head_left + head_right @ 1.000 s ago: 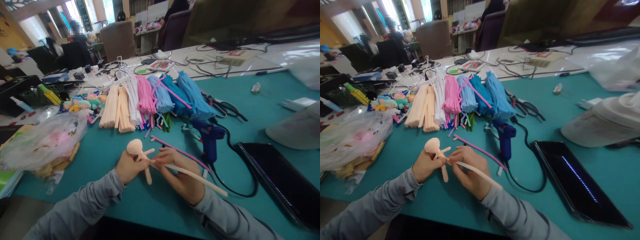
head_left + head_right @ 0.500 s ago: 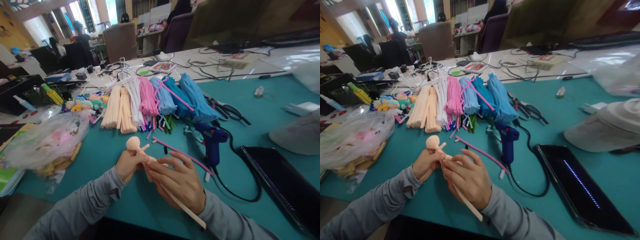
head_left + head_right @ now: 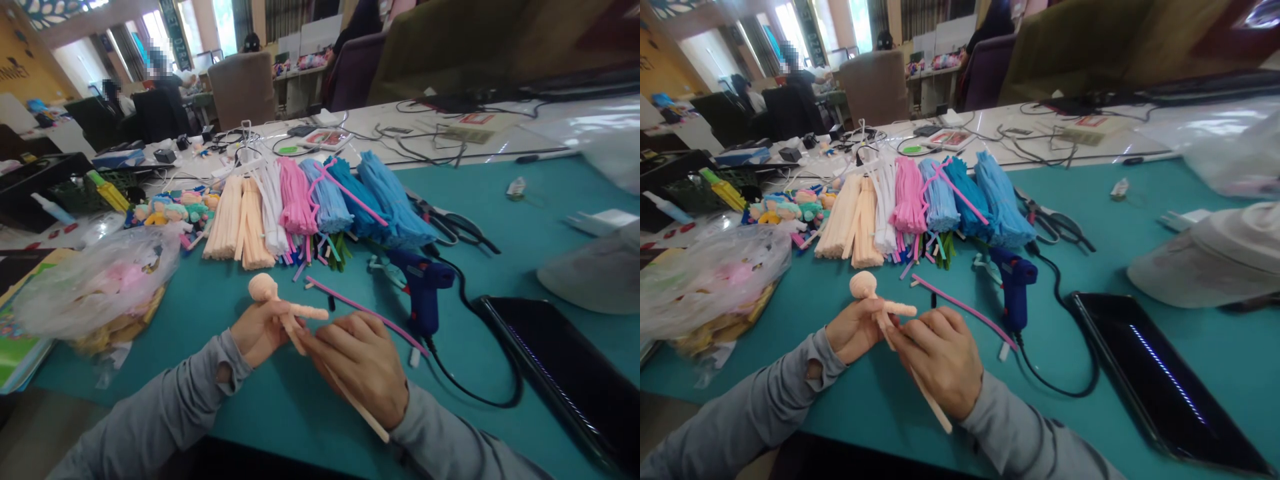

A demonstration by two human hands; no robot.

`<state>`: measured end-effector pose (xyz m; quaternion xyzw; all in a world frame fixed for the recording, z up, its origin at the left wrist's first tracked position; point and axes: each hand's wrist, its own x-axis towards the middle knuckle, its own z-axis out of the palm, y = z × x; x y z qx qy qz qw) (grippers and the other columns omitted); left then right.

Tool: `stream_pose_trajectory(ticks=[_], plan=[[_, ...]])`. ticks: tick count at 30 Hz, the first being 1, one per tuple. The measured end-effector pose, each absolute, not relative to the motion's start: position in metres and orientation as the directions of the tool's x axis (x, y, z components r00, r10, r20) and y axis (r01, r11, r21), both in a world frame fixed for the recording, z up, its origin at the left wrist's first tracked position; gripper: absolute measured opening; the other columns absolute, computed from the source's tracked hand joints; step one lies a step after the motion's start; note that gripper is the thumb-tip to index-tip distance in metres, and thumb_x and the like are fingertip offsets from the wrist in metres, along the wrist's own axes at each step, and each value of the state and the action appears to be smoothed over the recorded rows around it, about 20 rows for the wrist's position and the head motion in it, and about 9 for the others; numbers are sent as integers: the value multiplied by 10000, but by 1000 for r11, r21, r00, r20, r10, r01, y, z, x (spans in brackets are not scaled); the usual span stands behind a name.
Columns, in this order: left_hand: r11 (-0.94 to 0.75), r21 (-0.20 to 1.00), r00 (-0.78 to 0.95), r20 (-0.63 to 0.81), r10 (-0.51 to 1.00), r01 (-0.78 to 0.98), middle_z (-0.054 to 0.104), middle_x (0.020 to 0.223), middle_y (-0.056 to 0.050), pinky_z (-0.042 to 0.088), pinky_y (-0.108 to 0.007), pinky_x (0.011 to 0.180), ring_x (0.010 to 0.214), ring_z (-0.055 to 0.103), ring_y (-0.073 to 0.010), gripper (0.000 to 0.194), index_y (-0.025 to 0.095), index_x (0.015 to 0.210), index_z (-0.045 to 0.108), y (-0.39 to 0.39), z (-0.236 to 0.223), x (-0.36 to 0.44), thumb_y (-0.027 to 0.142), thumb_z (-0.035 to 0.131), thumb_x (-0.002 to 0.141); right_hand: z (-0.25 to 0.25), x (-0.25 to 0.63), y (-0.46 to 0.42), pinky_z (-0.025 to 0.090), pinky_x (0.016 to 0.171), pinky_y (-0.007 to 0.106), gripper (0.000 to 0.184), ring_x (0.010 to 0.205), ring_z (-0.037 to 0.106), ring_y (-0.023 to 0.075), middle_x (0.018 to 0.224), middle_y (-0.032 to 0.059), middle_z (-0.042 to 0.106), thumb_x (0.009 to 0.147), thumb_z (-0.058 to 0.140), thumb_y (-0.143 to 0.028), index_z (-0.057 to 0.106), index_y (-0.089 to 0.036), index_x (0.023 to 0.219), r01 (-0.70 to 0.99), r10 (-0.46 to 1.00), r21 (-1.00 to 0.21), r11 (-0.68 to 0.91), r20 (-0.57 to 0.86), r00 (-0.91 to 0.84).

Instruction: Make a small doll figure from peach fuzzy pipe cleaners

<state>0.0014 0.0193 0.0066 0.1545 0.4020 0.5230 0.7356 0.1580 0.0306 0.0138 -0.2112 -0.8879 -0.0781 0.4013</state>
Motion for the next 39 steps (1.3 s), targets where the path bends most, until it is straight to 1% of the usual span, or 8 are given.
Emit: stream_pose_trajectory(ticks=[2,5,8,11,17,25,35,39], plan=[[418,614,194,-399,896,-669,638,576,-24,459,-287,616,574,589,-146,174,133,586,585,20,5,-1,239,717,544,13,159,33,345,530,298,153,526,453,137,564,-4,611,844,494,-127,631,-183,886,384,323,-95,919,740,-590],[423,604,277,-324,905,-676,678,688,-50,463,-340,684,661,623,-192,139,139,626,600,19,5,-2,236,690,582,10,160,36,381,492,260,182,532,496,128,615,28,619,868,455,-150,636,-164,857,283,498,-410,867,683,-535],[411,623,290,-291,912,-666,674,709,-42,455,-393,759,732,634,-219,133,152,602,576,18,9,-2,206,695,579,8,161,38,449,519,235,168,587,582,135,664,45,643,846,498,-216,637,-167,765,211,765,-785,583,443,-467],[377,680,228,-303,926,-629,629,677,-22,466,-383,740,712,625,-205,219,146,529,530,17,12,-1,204,741,522,8,162,40,483,536,235,137,615,627,158,693,49,681,782,575,-280,635,-168,730,138,891,-954,267,189,-413],[404,798,192,-356,915,-447,524,589,4,480,-292,536,526,544,-120,258,118,536,553,16,13,1,261,761,484,10,158,41,478,499,243,204,552,608,155,628,38,680,697,656,-363,616,-164,681,15,950,-999,39,32,-309],[431,868,118,-415,902,-247,494,456,28,463,-253,431,421,486,-93,193,119,519,544,13,10,6,197,715,480,7,159,36,478,486,220,210,536,605,136,590,27,670,681,688,-366,627,-164,670,-75,957,-996,43,63,-285],[289,926,-33,-305,952,-244,566,484,24,477,-261,455,417,528,-112,200,125,613,597,13,5,5,224,736,510,7,157,41,548,635,308,392,718,665,200,797,57,710,625,727,-434,638,-164,895,-82,905,-994,-76,-35,-425],[243,941,-49,-261,964,-234,607,508,2,489,-270,519,482,562,-133,177,128,581,624,13,7,5,225,749,501,7,154,39,522,584,285,299,655,640,185,717,60,689,685,675,-426,660,-138,762,76,875,-996,42,0,-485]])
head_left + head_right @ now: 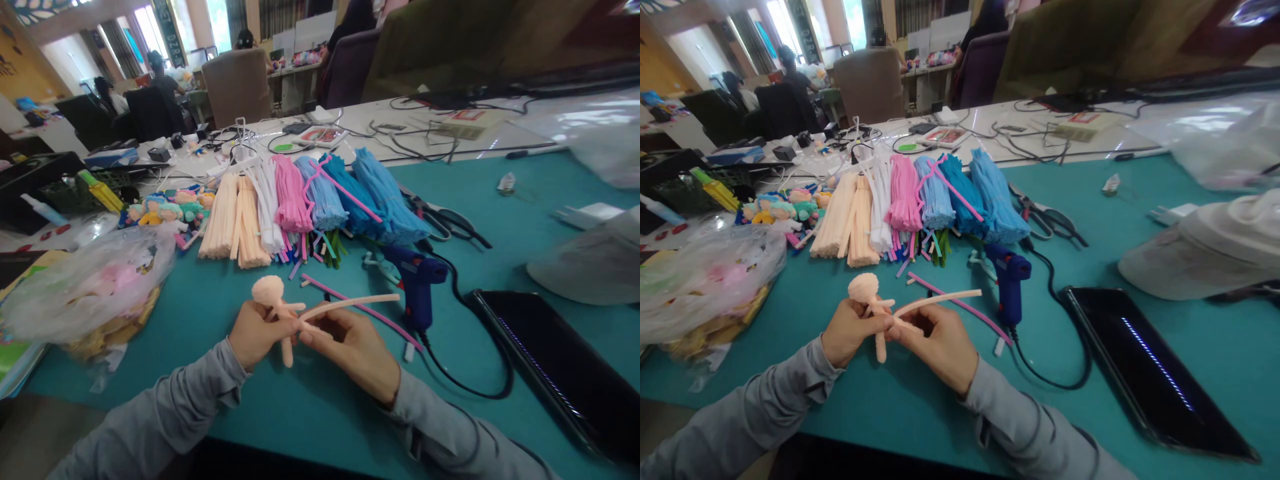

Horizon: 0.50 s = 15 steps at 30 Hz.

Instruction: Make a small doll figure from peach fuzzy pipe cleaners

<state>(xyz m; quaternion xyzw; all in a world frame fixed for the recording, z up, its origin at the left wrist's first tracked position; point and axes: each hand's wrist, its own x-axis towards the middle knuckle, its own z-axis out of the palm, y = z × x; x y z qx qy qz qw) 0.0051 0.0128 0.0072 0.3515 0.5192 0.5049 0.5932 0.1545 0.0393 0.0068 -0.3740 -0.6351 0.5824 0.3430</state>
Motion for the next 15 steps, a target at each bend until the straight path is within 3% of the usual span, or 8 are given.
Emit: stream_pose_trajectory(ticks=[3,9,15], plan=[[263,932,-24,-278,960,-250,632,541,-19,500,-293,569,515,576,-145,179,123,556,631,13,7,5,236,756,497,6,155,38,474,509,248,266,580,598,156,641,48,662,723,639,-398,657,-137,678,160,882,-976,151,59,-468],[284,916,-42,-307,951,-283,610,514,-21,486,-306,540,498,565,-154,223,101,583,630,14,4,5,273,741,496,6,157,38,402,453,215,200,486,506,108,550,-1,601,718,636,-330,597,-148,645,158,899,-974,162,79,-430],[264,938,-43,-280,959,-226,605,496,-19,483,-297,522,473,571,-157,170,110,536,617,13,5,5,229,733,497,10,157,35,431,484,224,176,522,563,127,623,24,663,761,598,-311,597,-151,686,143,864,-972,188,94,-494]])
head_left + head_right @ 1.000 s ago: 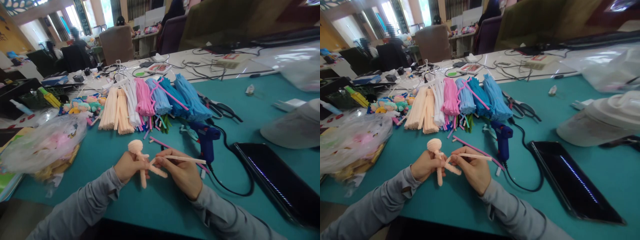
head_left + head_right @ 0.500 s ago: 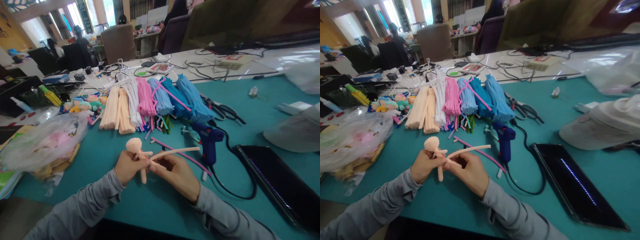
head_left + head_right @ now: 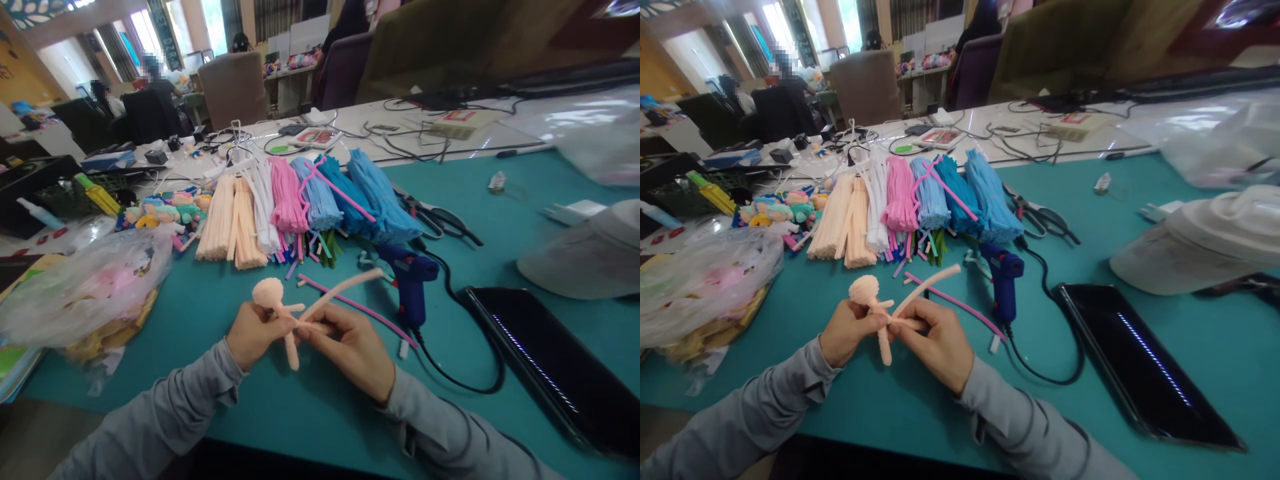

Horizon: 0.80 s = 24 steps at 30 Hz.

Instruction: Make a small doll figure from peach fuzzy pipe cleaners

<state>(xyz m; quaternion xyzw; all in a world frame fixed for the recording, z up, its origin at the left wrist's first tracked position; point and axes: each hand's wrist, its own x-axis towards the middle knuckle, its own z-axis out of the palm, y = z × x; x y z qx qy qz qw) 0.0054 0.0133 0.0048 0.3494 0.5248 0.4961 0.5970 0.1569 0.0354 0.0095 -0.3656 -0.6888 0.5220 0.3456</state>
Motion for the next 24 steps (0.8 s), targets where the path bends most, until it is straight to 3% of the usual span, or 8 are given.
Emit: stream_pose_trajectory(ticks=[8,16,24], plan=[[327,904,1,-340,941,-274,631,544,-35,498,-312,524,474,573,-157,274,99,584,633,13,7,8,292,775,451,12,158,36,457,502,229,250,572,599,144,642,35,654,840,520,-335,614,-153,696,155,828,-926,345,222,-514],[342,904,-22,-359,933,-256,615,516,-44,492,-322,506,461,563,-159,303,98,520,607,14,7,7,335,780,445,5,158,37,383,452,215,158,490,500,114,567,8,577,817,541,-261,596,-152,718,311,810,-788,532,368,-456],[408,870,-13,-428,904,-279,550,447,-9,475,-308,468,388,507,-116,322,99,477,586,14,12,9,332,794,402,6,160,33,375,469,196,138,512,522,102,612,14,591,853,473,-162,609,-148,834,284,655,-613,737,545,-524]])
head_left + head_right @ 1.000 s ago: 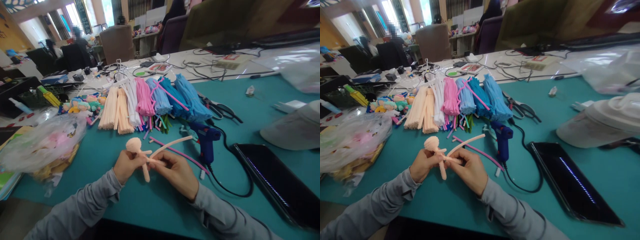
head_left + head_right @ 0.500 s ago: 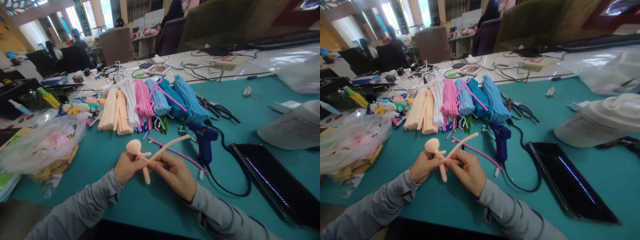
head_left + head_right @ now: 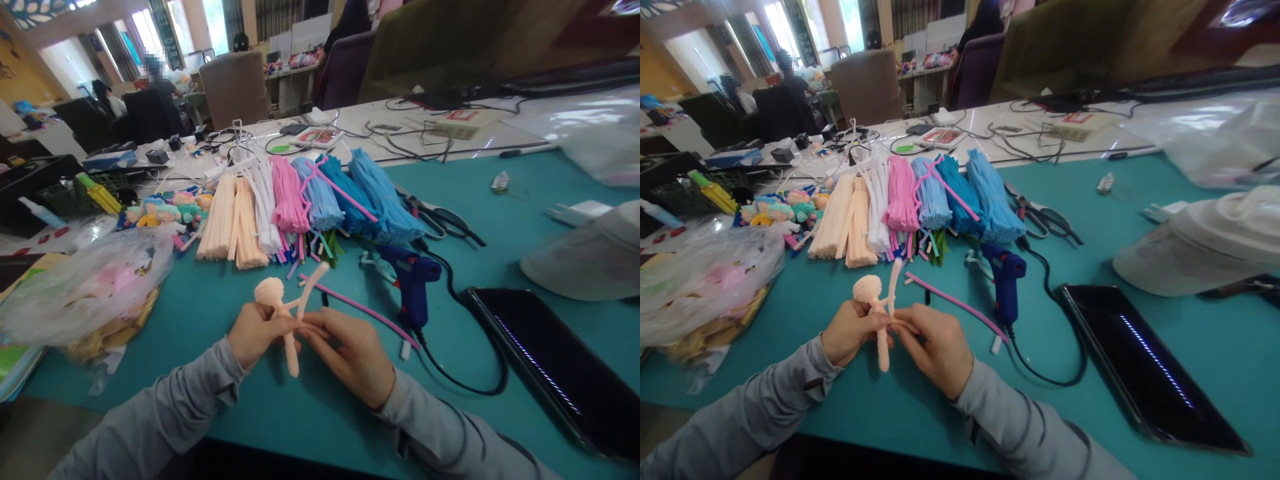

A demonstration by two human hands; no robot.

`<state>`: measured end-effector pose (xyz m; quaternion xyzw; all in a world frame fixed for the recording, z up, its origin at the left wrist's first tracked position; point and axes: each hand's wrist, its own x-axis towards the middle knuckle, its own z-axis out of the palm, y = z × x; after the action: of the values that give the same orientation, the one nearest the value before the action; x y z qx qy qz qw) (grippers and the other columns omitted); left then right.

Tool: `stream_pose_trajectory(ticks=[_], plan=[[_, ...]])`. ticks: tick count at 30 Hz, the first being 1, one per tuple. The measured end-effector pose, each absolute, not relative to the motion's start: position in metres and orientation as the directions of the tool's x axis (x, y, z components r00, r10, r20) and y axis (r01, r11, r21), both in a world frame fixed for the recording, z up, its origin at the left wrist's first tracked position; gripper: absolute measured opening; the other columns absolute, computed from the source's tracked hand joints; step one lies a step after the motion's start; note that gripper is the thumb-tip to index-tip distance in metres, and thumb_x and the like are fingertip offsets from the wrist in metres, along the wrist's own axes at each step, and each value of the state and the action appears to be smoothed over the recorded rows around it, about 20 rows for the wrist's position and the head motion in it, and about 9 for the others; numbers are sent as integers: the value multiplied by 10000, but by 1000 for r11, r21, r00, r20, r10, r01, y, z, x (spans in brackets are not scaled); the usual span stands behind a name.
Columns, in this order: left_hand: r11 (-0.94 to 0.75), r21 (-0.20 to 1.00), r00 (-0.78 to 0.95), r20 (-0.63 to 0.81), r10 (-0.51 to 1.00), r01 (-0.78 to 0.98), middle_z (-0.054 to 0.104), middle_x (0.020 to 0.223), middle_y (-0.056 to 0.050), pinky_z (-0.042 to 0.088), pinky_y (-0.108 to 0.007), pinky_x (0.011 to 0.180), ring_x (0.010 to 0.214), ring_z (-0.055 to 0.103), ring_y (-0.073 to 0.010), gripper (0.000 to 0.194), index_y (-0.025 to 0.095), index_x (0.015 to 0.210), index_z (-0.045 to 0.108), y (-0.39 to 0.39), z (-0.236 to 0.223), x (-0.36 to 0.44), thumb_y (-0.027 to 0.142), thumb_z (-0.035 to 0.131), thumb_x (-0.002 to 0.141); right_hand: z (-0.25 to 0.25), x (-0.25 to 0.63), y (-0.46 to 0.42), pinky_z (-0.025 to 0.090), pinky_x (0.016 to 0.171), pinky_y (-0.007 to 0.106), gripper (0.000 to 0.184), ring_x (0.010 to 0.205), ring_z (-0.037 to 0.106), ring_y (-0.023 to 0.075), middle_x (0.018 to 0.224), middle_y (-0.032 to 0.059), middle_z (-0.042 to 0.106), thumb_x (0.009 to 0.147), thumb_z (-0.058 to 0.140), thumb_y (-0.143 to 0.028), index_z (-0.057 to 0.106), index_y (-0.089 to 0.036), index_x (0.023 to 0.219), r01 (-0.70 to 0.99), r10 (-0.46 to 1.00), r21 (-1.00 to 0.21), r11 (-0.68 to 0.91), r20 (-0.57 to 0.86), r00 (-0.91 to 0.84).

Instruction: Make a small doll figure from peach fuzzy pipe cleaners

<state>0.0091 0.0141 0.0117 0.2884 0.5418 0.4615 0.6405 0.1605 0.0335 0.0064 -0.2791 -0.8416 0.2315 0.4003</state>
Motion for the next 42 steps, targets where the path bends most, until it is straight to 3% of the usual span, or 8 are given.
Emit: stream_pose_trajectory(ticks=[10,20,25,29,33,37,39,42], plan=[[488,796,109,-483,869,-358,529,431,10,454,-290,443,371,500,-111,319,112,483,538,14,9,8,317,774,417,2,164,36,407,517,218,166,553,550,125,623,26,597,888,418,-134,580,-157,860,275,528,-461,844,621,-579],[362,886,25,-371,928,-289,593,524,-16,475,-296,528,469,537,-126,275,110,529,596,17,10,8,293,775,430,4,159,39,404,482,220,96,518,541,118,612,10,604,837,484,-162,548,-189,770,297,655,-608,736,530,-538],[256,958,-16,-260,965,-130,608,488,-24,470,-297,549,501,565,-162,135,125,515,611,16,4,5,230,696,523,8,161,39,449,570,283,51,665,563,174,761,65,626,772,559,-178,560,-185,822,315,663,-585,748,626,-410],[148,989,-26,-148,989,-1,580,408,4,486,-321,722,537,591,-166,173,169,440,566,13,5,5,158,609,607,11,162,34,441,562,278,77,611,544,152,703,41,611,789,543,-127,538,-195,824,201,621,-598,776,669,-409],[73,995,14,-72,997,-71,574,383,22,415,-345,915,596,619,-164,230,185,401,548,14,6,6,107,577,615,11,161,31,424,611,293,121,664,543,156,718,44,612,770,545,-70,519,-187,783,153,495,-490,858,713,-497],[227,927,-52,-253,966,-298,649,528,-2,509,-319,653,573,602,-164,95,153,480,601,17,10,6,181,678,530,9,159,32,385,605,302,116,658,521,151,764,55,639,817,491,-62,528,-171,807,173,365,-327,929,737,-569],[276,876,-79,-331,940,-395,629,517,5,484,-274,511,508,560,-139,146,142,488,595,17,14,7,198,728,464,9,159,34,379,619,309,116,657,518,149,791,56,653,851,463,-83,537,-165,818,191,324,-262,946,744,-584],[303,840,-90,-380,921,-451,570,444,22,446,-236,449,448,510,-106,226,129,453,568,17,17,9,196,775,392,11,158,35,376,643,312,162,654,515,147,798,47,666,895,417,-120,551,-163,814,226,292,-192,955,737,-609]])
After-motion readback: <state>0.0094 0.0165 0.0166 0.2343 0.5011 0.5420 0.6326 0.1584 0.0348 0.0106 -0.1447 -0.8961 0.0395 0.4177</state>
